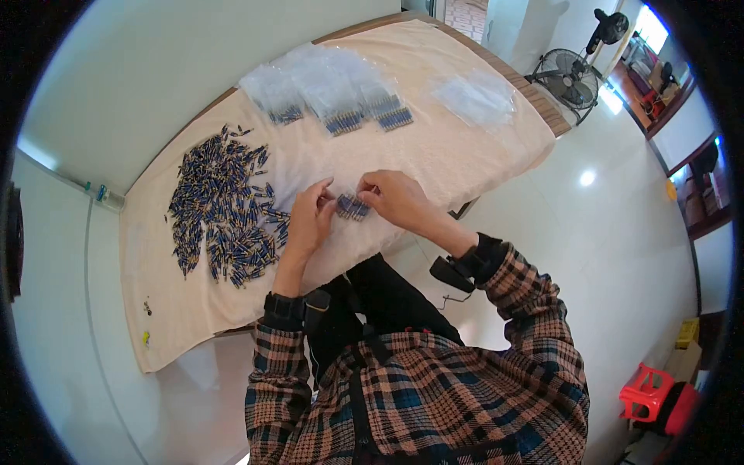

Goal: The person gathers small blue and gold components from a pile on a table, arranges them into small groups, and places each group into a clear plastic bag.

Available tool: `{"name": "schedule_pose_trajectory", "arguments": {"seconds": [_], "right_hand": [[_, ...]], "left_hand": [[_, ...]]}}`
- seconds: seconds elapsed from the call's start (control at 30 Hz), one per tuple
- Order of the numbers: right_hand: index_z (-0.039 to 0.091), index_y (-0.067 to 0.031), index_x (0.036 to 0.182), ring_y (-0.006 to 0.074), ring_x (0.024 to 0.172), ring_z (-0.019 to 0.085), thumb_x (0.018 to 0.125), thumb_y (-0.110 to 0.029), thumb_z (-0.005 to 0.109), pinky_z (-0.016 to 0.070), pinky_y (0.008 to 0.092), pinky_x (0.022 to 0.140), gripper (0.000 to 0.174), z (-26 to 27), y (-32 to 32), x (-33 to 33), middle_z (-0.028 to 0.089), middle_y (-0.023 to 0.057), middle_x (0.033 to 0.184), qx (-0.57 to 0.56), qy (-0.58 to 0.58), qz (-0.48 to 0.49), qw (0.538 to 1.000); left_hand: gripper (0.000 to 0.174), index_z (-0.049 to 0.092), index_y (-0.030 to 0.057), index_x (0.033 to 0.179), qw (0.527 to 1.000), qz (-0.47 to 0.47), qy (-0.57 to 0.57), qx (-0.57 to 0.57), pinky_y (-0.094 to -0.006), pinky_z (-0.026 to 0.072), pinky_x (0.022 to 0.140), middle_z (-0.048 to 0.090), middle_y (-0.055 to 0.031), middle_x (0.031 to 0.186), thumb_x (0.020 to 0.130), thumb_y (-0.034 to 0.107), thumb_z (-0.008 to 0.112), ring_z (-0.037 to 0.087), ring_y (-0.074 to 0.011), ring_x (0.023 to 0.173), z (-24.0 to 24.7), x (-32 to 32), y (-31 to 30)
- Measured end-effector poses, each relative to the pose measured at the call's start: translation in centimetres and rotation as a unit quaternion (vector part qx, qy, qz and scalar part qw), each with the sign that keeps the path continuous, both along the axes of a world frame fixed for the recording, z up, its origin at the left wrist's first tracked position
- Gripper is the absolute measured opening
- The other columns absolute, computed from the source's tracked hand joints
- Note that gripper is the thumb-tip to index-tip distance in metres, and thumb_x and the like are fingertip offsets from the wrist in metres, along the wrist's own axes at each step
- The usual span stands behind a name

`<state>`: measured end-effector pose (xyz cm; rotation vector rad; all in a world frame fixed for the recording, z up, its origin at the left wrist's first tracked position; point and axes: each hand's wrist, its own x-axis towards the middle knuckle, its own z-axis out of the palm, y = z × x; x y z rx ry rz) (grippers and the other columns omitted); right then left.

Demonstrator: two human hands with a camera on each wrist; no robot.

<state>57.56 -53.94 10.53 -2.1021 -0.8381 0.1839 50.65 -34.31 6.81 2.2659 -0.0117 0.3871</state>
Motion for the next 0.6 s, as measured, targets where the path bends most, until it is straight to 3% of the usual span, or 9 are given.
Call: {"name": "schedule_pose_trajectory", "arguments": {"seconds": [0.17, 0.2, 0.3, 0.33, 0.43, 0.53, 0.6], "right_hand": [[0.065, 0.0008, 0.088, 0.0264, 0.078, 0.063, 0.081, -0.012, 0.067, 0.0485, 0.0360, 0.072, 0.015, 0.1, 0.6, 0.8, 0.066, 0.0137, 0.083, 0.003, -0.043, 0.061, 0.997], [0.066, 0.0002, 0.088, 0.0273, 0.079, 0.064, 0.081, -0.012, 0.066, 0.0490, 0.0361, 0.072, 0.014, 0.2, 0.7, 0.8, 0.066, 0.0145, 0.083, 0.019, -0.029, 0.077, 0.996], [0.066, -0.0009, 0.089, 0.0291, 0.080, 0.065, 0.081, -0.013, 0.065, 0.0500, 0.0365, 0.072, 0.014, 0.7, 1.2, 0.7, 0.066, 0.0160, 0.083, 0.050, 0.000, 0.112, 0.992], [0.066, -0.0005, 0.089, 0.0288, 0.080, 0.065, 0.081, -0.012, 0.064, 0.0502, 0.0363, 0.072, 0.014, 0.8, 1.5, 0.6, 0.066, 0.0163, 0.083, 0.056, 0.009, 0.123, 0.991], [0.066, 0.0003, 0.089, 0.0281, 0.080, 0.065, 0.082, -0.011, 0.064, 0.0504, 0.0358, 0.073, 0.014, 0.9, 2.1, 0.4, 0.066, 0.0168, 0.083, 0.066, 0.027, 0.148, 0.986], [0.066, 0.0009, 0.093, 0.0202, 0.078, 0.064, 0.083, -0.004, 0.065, 0.0495, 0.0310, 0.072, 0.011, 0.7, 2.4, 0.3, 0.067, 0.0114, 0.083, 0.073, 0.035, 0.147, 0.986], [0.067, 0.0003, 0.093, 0.0210, 0.079, 0.065, 0.084, -0.006, 0.065, 0.0500, 0.0306, 0.074, 0.012, 0.8, 2.5, 0.4, 0.068, 0.0107, 0.084, 0.068, 0.058, 0.145, 0.985]], "left_hand": [[0.044, 0.060, -0.0017, 0.110, 0.969, -0.037, 0.101, -0.222, -0.0305, 0.0482, 0.066, 0.064, -0.0103, 0.083, 0.071, 0.008, 0.077, 0.060, -0.0190, 0.072, 1.0, -0.1, 1.4], [0.044, 0.060, -0.0017, 0.110, 0.969, -0.038, 0.101, -0.222, -0.0305, 0.0482, 0.066, 0.064, -0.0103, 0.083, 0.071, 0.008, 0.077, 0.060, -0.0190, 0.072, 1.3, -0.3, 1.6], [0.040, 0.062, -0.0032, 0.106, 0.972, -0.045, 0.145, -0.179, -0.0235, 0.0462, 0.064, 0.064, -0.0019, 0.083, 0.071, 0.006, 0.079, 0.057, -0.0082, 0.074, 2.3, -0.8, 2.0], [0.040, 0.062, -0.0032, 0.106, 0.972, -0.044, 0.145, -0.180, -0.0235, 0.0462, 0.064, 0.064, -0.0019, 0.083, 0.071, 0.006, 0.079, 0.057, -0.0082, 0.074, 2.5, -1.0, 1.9], [0.044, 0.065, -0.0027, 0.097, 0.980, -0.005, 0.198, -0.029, -0.0270, 0.0470, 0.062, 0.064, -0.0074, 0.075, 0.062, 0.016, 0.084, 0.058, -0.0121, 0.067, 2.7, -1.7, 1.9], [0.039, 0.066, -0.0023, 0.091, 0.980, -0.009, 0.178, -0.084, -0.0272, 0.0467, 0.060, 0.065, -0.0066, 0.072, 0.062, 0.017, 0.084, 0.058, -0.0130, 0.064, 2.0, -1.8, 2.1], [0.036, 0.067, -0.0021, 0.089, 0.979, -0.010, 0.167, -0.113, -0.0273, 0.0466, 0.060, 0.065, -0.0063, 0.071, 0.063, 0.017, 0.083, 0.058, -0.0134, 0.062, 1.2, -1.8, 2.3]]}}
